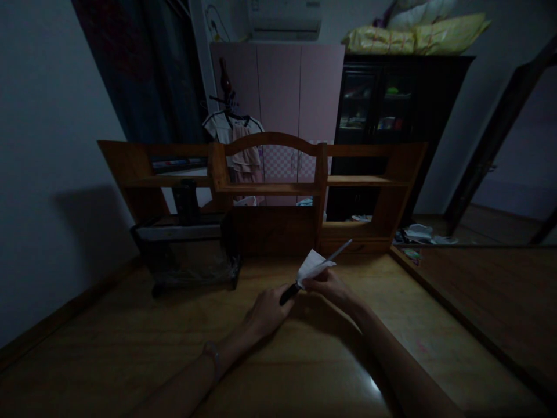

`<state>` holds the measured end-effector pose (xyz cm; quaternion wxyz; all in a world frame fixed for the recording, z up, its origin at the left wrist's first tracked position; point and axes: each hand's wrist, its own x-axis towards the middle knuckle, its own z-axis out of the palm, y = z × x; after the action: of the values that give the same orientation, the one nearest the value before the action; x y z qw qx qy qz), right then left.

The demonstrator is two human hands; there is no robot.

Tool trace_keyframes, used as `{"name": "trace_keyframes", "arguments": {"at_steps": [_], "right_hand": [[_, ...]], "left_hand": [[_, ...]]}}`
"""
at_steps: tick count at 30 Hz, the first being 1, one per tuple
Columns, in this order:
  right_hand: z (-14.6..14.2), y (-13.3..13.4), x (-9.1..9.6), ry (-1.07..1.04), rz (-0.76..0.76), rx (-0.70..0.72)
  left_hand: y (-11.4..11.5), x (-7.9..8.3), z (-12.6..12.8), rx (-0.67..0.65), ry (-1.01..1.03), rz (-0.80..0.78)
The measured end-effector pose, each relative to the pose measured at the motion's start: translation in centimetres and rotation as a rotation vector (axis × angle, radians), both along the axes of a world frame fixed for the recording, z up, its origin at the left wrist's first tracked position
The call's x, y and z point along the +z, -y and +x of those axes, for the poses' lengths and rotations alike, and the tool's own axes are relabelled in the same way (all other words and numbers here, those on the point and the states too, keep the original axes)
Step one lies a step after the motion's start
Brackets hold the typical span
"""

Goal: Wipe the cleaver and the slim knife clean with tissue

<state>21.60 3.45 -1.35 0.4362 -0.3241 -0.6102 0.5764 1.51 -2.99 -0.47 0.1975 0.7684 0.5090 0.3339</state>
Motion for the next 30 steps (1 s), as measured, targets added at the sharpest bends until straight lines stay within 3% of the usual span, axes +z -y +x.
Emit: {"name": "trace_keyframes", "arguments": {"at_steps": [14,30], "right_hand": [[-0.07,-0.27,-0.36,0.021,-0.002,-0.034],[-0.46,0.43,0.46,0.004,0.043,-0.052]], "left_hand": [[-0.36,-0.6,-0.25,-0.021,0.002,0.006],[-0.2,-0.5,-0.1,-0.008,-0.002,0.012]]}}
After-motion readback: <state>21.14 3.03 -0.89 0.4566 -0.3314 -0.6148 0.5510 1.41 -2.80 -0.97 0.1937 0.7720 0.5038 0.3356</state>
